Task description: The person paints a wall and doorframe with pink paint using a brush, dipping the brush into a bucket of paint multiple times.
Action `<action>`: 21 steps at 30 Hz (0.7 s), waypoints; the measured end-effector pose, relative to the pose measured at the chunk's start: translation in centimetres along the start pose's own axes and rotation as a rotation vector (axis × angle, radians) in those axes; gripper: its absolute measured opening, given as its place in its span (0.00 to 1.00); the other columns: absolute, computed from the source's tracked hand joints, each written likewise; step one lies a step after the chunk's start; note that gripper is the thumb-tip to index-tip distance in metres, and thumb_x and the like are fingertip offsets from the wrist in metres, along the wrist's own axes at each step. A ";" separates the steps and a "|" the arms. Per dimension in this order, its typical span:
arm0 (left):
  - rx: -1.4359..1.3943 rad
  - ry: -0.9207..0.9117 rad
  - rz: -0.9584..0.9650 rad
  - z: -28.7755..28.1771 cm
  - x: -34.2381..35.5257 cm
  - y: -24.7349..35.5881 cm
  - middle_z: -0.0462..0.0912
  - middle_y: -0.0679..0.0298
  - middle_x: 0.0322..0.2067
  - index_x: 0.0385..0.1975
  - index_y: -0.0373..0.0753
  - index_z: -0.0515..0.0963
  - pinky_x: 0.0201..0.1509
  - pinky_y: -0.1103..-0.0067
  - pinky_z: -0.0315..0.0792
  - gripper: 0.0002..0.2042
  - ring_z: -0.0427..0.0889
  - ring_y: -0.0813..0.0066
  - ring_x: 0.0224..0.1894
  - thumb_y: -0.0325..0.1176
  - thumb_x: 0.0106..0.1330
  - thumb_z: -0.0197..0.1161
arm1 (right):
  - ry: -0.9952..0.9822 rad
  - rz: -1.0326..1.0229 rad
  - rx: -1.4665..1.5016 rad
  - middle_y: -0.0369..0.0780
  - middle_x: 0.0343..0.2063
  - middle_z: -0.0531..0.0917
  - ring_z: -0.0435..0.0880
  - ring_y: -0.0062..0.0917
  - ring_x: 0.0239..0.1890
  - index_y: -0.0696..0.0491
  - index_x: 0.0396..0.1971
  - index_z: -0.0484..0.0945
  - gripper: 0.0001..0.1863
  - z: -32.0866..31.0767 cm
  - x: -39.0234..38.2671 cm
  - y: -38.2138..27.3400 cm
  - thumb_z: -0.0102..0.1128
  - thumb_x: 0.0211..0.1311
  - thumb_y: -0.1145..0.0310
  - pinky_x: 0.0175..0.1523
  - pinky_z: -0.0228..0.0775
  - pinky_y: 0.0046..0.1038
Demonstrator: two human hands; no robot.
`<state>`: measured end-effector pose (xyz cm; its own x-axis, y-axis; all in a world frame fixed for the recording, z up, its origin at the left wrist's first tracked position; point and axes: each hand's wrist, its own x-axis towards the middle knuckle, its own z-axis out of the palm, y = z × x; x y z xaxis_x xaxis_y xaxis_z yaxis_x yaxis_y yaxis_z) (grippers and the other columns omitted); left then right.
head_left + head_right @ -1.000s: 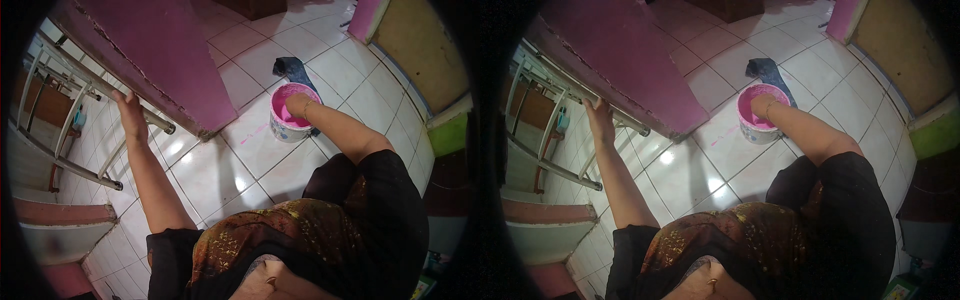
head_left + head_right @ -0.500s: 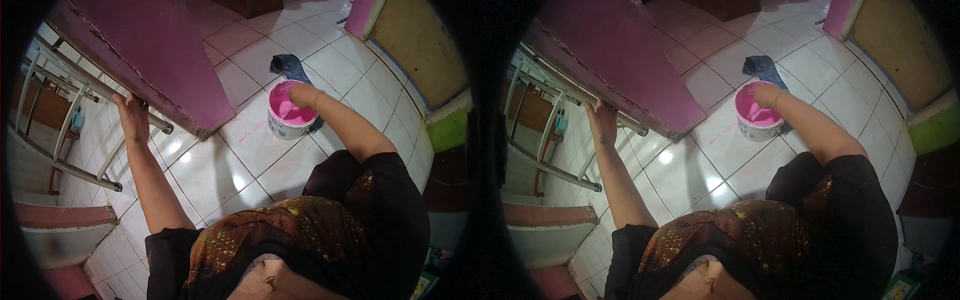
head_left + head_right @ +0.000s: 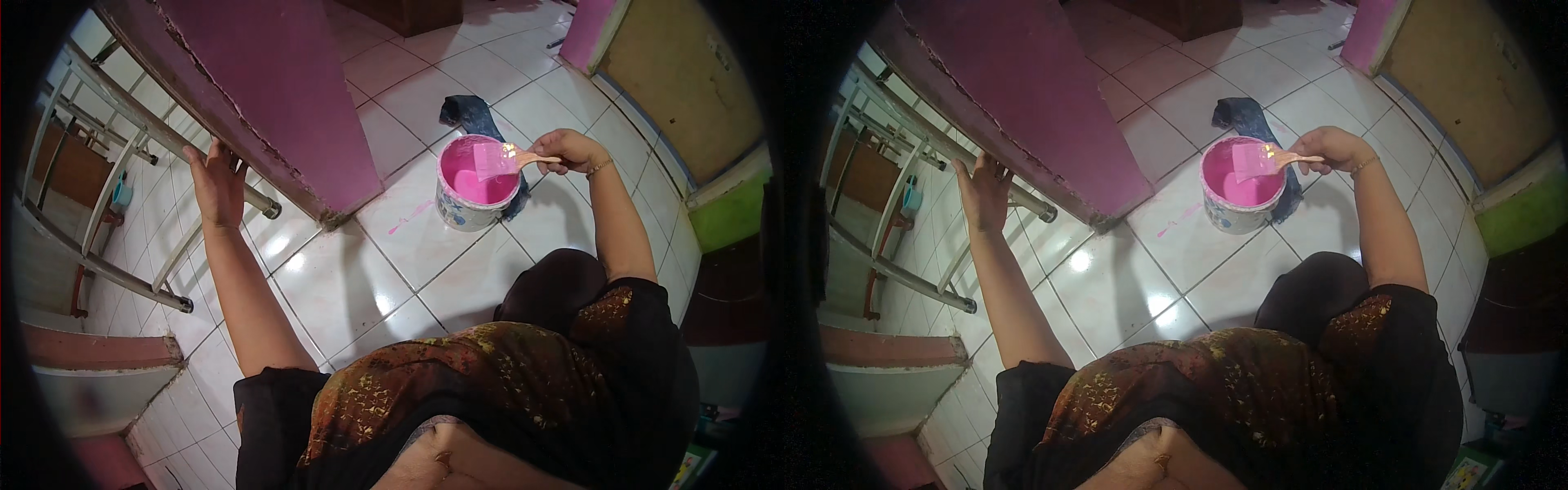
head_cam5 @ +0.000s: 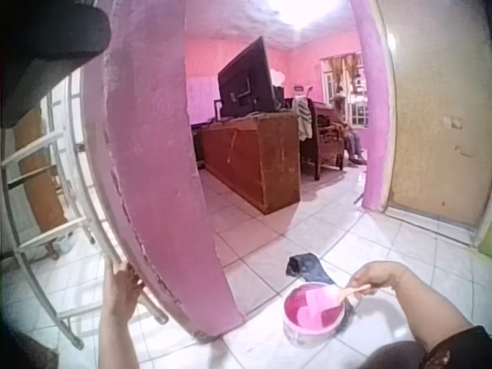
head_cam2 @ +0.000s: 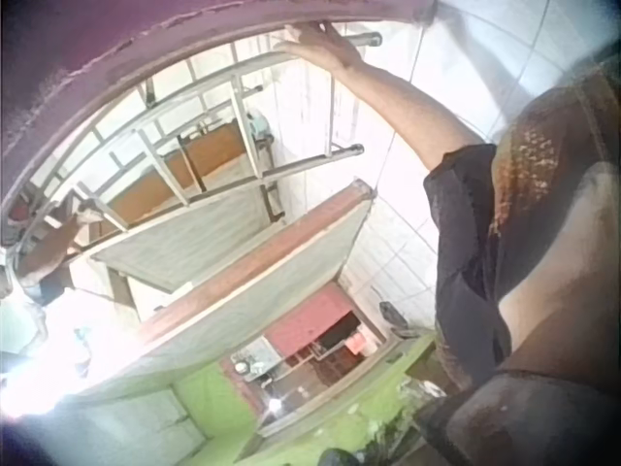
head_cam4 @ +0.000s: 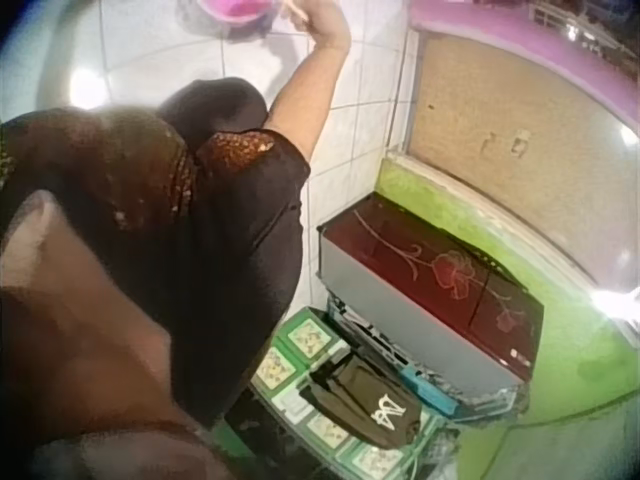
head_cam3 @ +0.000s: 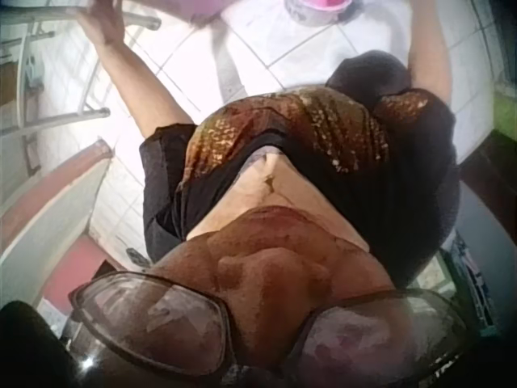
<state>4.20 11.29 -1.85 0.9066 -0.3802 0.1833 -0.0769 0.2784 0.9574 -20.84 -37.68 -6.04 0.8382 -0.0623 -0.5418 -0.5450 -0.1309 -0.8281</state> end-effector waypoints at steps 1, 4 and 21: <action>-0.030 -0.006 -0.010 -0.1 0.1 -0.1 0.59 0.50 0.62 0.63 0.27 0.53 0.71 0.67 0.44 0.45 0.56 0.60 0.66 0.68 0.64 0.28 | -0.006 -0.032 0.043 0.40 0.21 0.81 0.67 0.14 0.13 0.61 0.38 0.78 0.13 -0.3 0.0 0.8 0.56 0.58 0.67 0.17 0.56 0.17; -0.082 0.015 -0.012 -0.1 -0.1 -0.2 0.59 0.52 0.62 0.64 0.28 0.53 0.72 0.67 0.43 0.44 0.56 0.61 0.66 0.67 0.65 0.26 | -0.041 -0.079 0.140 0.41 0.23 0.81 0.69 0.15 0.15 0.61 0.41 0.77 0.14 -1.0 0.6 2.9 0.55 0.60 0.67 0.19 0.58 0.17; -0.145 0.038 0.012 -0.5 -0.1 -2.1 0.59 0.58 0.64 0.65 0.32 0.53 0.71 0.69 0.37 0.44 0.53 0.67 0.67 0.69 0.64 0.26 | 0.073 0.089 0.325 0.44 0.25 0.82 0.74 0.18 0.19 0.62 0.38 0.76 0.10 -1.5 1.3 8.0 0.50 0.61 0.73 0.18 0.62 0.18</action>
<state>4.43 11.16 -4.02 0.9211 -0.3434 0.1836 -0.0295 0.4085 0.9123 -24.09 -40.34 -13.12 0.7797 -0.1314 -0.6123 -0.5842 0.1994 -0.7867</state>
